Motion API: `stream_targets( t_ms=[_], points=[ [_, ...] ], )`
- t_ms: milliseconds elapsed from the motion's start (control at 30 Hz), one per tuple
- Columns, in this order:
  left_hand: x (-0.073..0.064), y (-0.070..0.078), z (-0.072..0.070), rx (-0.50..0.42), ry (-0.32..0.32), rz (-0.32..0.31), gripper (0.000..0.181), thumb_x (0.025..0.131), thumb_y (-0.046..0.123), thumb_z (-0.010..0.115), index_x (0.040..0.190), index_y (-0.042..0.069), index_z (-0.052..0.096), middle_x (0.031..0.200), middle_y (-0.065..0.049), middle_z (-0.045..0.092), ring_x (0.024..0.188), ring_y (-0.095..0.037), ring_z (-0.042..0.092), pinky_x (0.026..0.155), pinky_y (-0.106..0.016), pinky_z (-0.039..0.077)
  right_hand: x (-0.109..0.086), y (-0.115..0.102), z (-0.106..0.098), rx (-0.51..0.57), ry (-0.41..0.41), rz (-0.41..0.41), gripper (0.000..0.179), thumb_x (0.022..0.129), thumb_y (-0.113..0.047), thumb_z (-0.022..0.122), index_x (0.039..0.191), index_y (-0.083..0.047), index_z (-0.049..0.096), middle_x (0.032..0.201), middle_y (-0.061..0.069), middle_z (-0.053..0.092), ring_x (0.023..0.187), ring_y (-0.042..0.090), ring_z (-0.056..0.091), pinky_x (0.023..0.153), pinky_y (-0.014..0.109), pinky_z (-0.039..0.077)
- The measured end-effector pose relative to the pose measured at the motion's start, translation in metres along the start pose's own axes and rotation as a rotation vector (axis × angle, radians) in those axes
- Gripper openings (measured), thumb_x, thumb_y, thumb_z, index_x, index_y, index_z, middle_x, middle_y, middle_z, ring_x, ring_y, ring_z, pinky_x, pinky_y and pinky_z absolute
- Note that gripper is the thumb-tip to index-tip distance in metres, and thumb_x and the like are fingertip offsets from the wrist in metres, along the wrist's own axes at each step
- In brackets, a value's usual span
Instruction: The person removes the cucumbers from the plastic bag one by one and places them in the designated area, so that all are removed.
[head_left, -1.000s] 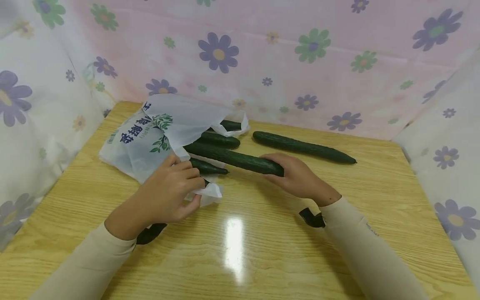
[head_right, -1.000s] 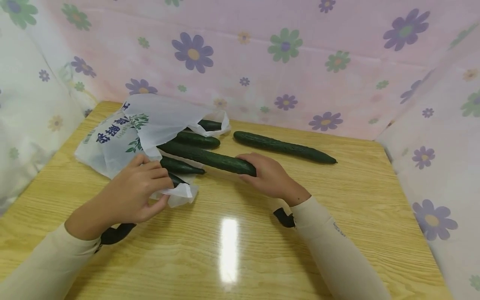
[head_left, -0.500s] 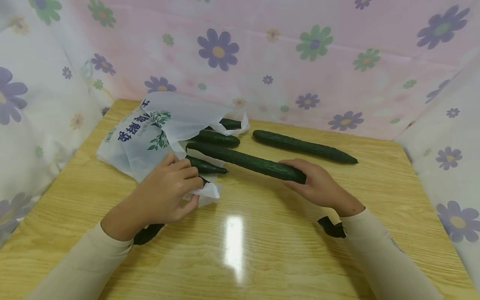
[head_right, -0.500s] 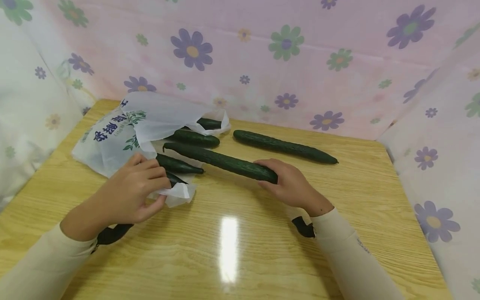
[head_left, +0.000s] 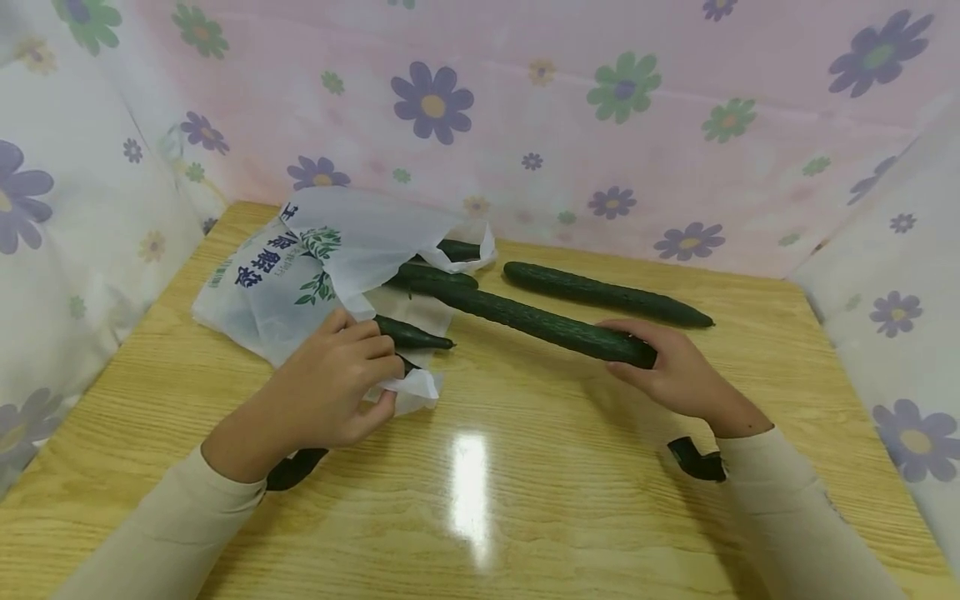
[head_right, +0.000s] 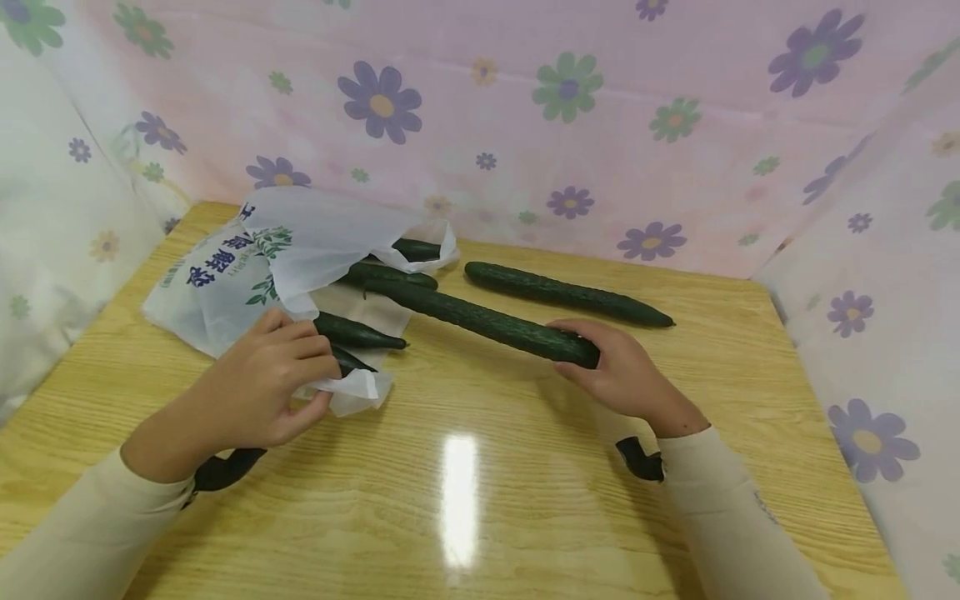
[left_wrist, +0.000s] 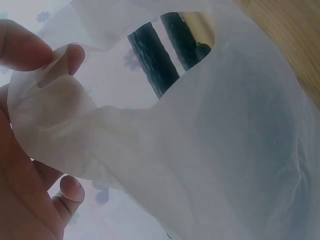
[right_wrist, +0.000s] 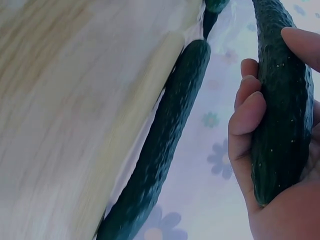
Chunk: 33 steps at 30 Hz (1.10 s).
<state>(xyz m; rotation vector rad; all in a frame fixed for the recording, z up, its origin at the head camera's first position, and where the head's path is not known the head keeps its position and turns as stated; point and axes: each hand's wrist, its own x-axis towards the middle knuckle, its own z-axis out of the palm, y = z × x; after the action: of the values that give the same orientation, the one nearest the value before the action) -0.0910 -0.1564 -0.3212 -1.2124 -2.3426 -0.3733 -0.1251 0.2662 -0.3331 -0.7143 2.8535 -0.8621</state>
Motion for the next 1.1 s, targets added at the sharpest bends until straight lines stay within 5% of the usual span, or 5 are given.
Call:
stream_targets(
  t_ms=[200,367,467,767,1100],
  points=[
    [0.0,-0.001,0.001,-0.001,0.002,0.005,0.008,0.076,0.019,0.058,0.078,0.015,0.064,0.075,0.004,0.058,0.075,-0.018,0.05,0.075,-0.037,0.033,-0.009,0.013,-0.008,-0.008,0.039,0.001,0.051,0.091,-0.015,0.073,0.139,-0.016,0.058,0.139,0.013,0.06,0.126,0.035,0.056,0.097,0.055,0.046],
    [0.0,-0.001,0.001,-0.003,-0.006,0.003,0.007,0.076,0.019,0.058,0.078,0.015,0.064,0.074,0.004,0.058,0.075,-0.017,0.05,0.075,-0.036,0.032,-0.016,0.023,-0.013,-0.027,0.054,0.022,0.051,0.091,-0.017,0.073,0.139,-0.02,0.058,0.137,0.01,0.062,0.113,0.015,0.061,0.087,0.027,0.05],
    [0.0,0.0,0.001,0.002,-0.016,-0.001,0.007,0.076,0.019,0.059,0.078,0.016,0.065,0.075,0.004,0.059,0.075,-0.017,0.05,0.075,-0.036,0.033,-0.02,0.028,-0.015,-0.037,0.054,0.043,0.05,0.092,-0.019,0.073,0.14,-0.019,0.058,0.137,0.011,0.061,0.113,0.011,0.06,0.086,0.021,0.048],
    [-0.004,0.001,0.003,-0.003,0.003,0.005,0.006,0.076,0.019,0.059,0.078,0.016,0.064,0.074,0.005,0.057,0.075,-0.017,0.049,0.074,-0.036,0.032,-0.023,0.046,-0.02,0.018,0.012,0.124,0.05,0.094,-0.018,0.07,0.141,-0.014,0.056,0.143,0.021,0.054,0.13,0.045,0.049,0.096,0.065,0.041],
    [-0.003,-0.001,0.006,-0.005,-0.007,0.013,0.007,0.076,0.019,0.059,0.078,0.016,0.064,0.074,0.005,0.057,0.074,-0.016,0.048,0.074,-0.035,0.032,-0.026,0.06,-0.028,-0.004,0.026,0.16,0.049,0.093,-0.02,0.071,0.139,-0.016,0.058,0.142,0.019,0.055,0.114,0.033,0.056,0.088,0.05,0.044]
  ],
)
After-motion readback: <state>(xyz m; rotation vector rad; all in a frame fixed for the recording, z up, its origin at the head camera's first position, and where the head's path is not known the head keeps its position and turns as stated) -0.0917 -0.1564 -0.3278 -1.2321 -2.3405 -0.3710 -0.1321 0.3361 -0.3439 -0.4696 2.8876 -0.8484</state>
